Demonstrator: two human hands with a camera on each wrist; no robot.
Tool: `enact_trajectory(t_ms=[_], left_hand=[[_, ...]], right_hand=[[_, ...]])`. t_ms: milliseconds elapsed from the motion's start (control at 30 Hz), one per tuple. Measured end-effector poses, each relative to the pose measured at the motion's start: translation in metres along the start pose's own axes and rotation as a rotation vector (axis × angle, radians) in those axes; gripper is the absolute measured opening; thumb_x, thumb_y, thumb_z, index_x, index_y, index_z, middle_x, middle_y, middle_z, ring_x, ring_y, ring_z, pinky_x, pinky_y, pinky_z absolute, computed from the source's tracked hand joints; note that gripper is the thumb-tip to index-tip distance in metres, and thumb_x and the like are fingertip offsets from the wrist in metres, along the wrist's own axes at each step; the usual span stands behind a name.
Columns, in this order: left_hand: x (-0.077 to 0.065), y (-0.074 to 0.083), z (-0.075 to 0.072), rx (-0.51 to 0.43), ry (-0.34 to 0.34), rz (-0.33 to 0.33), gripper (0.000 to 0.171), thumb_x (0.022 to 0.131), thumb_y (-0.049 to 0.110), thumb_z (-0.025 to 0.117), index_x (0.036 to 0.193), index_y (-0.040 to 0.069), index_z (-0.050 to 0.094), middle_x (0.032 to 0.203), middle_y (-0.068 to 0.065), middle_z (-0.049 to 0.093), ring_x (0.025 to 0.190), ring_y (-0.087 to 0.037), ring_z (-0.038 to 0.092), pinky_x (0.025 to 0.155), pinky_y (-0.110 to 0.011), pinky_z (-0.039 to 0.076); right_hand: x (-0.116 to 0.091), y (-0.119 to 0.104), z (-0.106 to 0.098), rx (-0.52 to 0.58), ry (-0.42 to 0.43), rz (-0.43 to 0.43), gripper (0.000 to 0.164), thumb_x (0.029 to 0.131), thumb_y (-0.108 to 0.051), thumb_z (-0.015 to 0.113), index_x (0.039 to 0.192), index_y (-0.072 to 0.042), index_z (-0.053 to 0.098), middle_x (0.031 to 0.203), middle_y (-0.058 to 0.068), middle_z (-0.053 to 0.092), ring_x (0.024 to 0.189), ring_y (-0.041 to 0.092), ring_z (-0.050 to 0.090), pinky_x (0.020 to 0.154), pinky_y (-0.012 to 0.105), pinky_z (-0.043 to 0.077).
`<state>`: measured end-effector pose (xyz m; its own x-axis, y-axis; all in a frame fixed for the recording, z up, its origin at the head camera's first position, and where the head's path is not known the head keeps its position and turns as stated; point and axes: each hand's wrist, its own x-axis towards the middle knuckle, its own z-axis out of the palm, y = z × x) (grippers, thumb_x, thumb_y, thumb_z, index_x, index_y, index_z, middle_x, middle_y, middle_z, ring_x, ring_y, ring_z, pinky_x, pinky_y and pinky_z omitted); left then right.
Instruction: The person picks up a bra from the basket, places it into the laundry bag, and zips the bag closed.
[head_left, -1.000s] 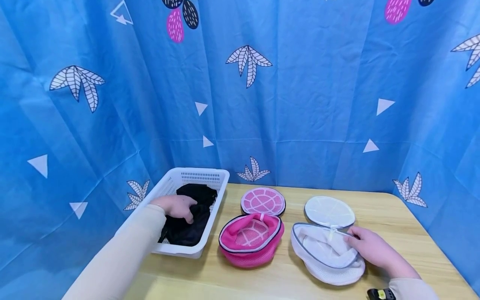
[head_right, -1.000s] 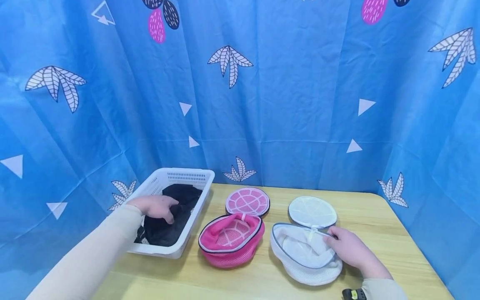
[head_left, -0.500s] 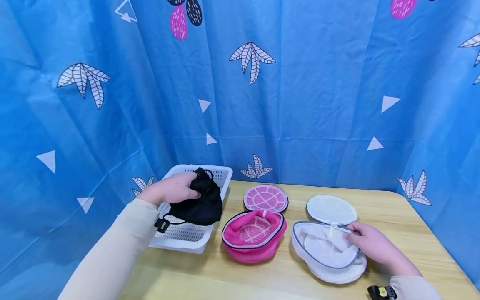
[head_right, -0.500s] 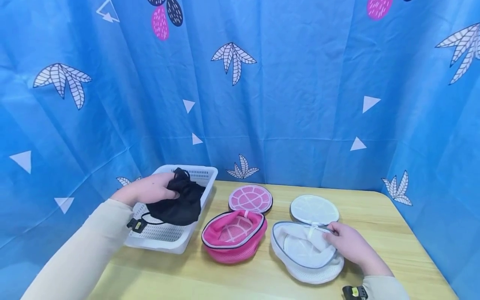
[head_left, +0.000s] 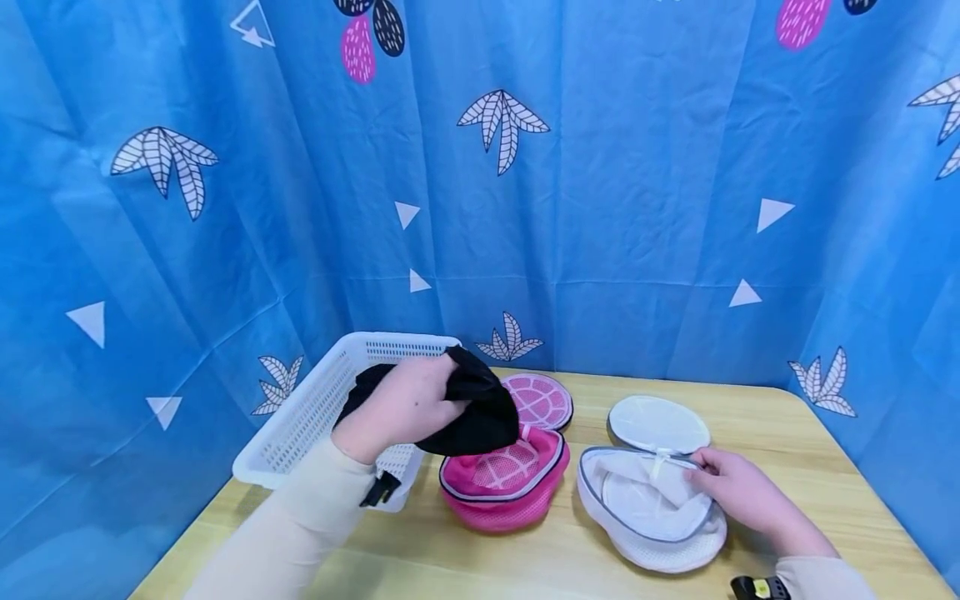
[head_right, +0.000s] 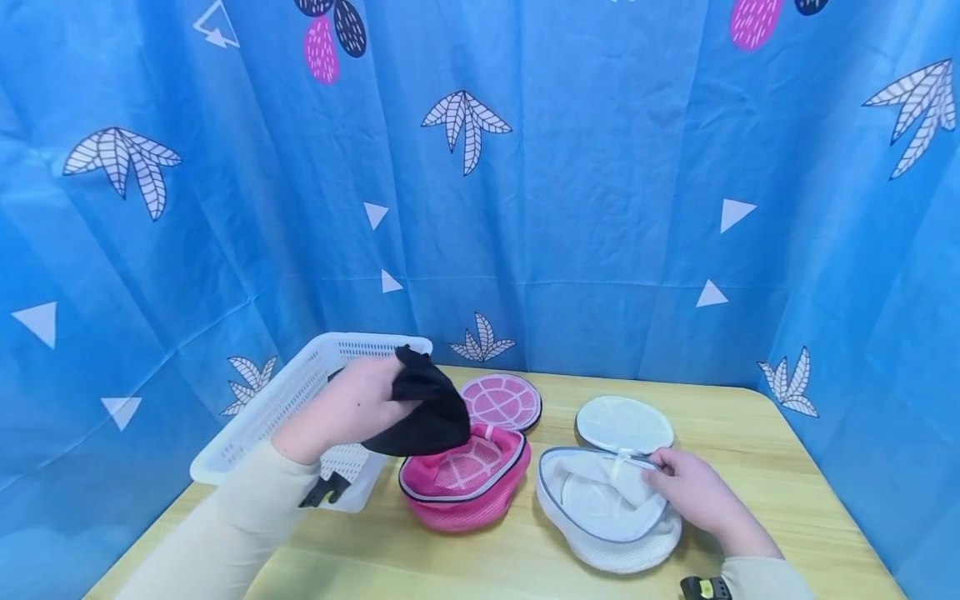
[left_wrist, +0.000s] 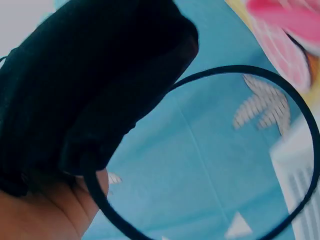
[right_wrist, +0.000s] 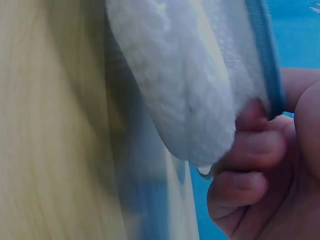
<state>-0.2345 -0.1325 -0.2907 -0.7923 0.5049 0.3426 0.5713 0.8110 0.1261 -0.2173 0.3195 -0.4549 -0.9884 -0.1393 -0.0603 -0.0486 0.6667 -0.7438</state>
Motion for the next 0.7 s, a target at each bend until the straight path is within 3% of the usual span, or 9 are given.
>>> enact_trajectory(t_ms=[100, 233, 467, 700], left_hand=[[0.007, 0.017, 0.009, -0.044, 0.025, 0.024, 0.023, 0.09, 0.028, 0.076, 0.103, 0.012, 0.065, 0.089, 0.0, 0.07, 0.089, -0.021, 0.069, 0.081, -0.041, 0.055], [0.02, 0.038, 0.025, -0.145, 0.075, 0.052, 0.02, 0.092, 0.029, 0.074, 0.104, 0.014, 0.067, 0.088, 0.002, 0.07, 0.086, -0.018, 0.069, 0.076, -0.036, 0.055], [0.04, 0.079, 0.059, -0.278, 0.206, 0.022, 0.024, 0.098, 0.037, 0.066, 0.109, 0.016, 0.069, 0.096, 0.001, 0.072, 0.09, -0.017, 0.07, 0.076, -0.034, 0.055], [0.058, 0.114, 0.104, -0.383, 0.318, -0.032, 0.034, 0.095, 0.032, 0.071, 0.118, 0.01, 0.059, 0.094, -0.003, 0.072, 0.092, -0.021, 0.071, 0.077, -0.035, 0.057]], right_hand=[[-0.001, -0.001, -0.001, 0.032, 0.001, 0.003, 0.01, 0.099, -0.013, 0.06, 0.101, -0.003, 0.06, 0.073, 0.005, 0.052, 0.063, 0.02, 0.052, 0.055, 0.029, 0.044], [-0.002, -0.006, -0.002, 0.105, 0.0, 0.013, 0.017, 0.099, -0.01, 0.06, 0.113, 0.0, 0.058, 0.082, 0.008, 0.052, 0.065, 0.021, 0.054, 0.054, 0.03, 0.049], [-0.003, -0.019, -0.002, 0.2, -0.002, -0.024, 0.034, 0.097, -0.005, 0.06, 0.13, 0.002, 0.053, 0.107, 0.015, 0.051, 0.077, 0.025, 0.055, 0.061, 0.035, 0.053], [-0.005, -0.026, -0.005, 0.275, 0.004, -0.099, 0.039, 0.098, -0.002, 0.055, 0.136, 0.005, 0.048, 0.111, 0.019, 0.052, 0.08, 0.023, 0.054, 0.06, 0.036, 0.053]])
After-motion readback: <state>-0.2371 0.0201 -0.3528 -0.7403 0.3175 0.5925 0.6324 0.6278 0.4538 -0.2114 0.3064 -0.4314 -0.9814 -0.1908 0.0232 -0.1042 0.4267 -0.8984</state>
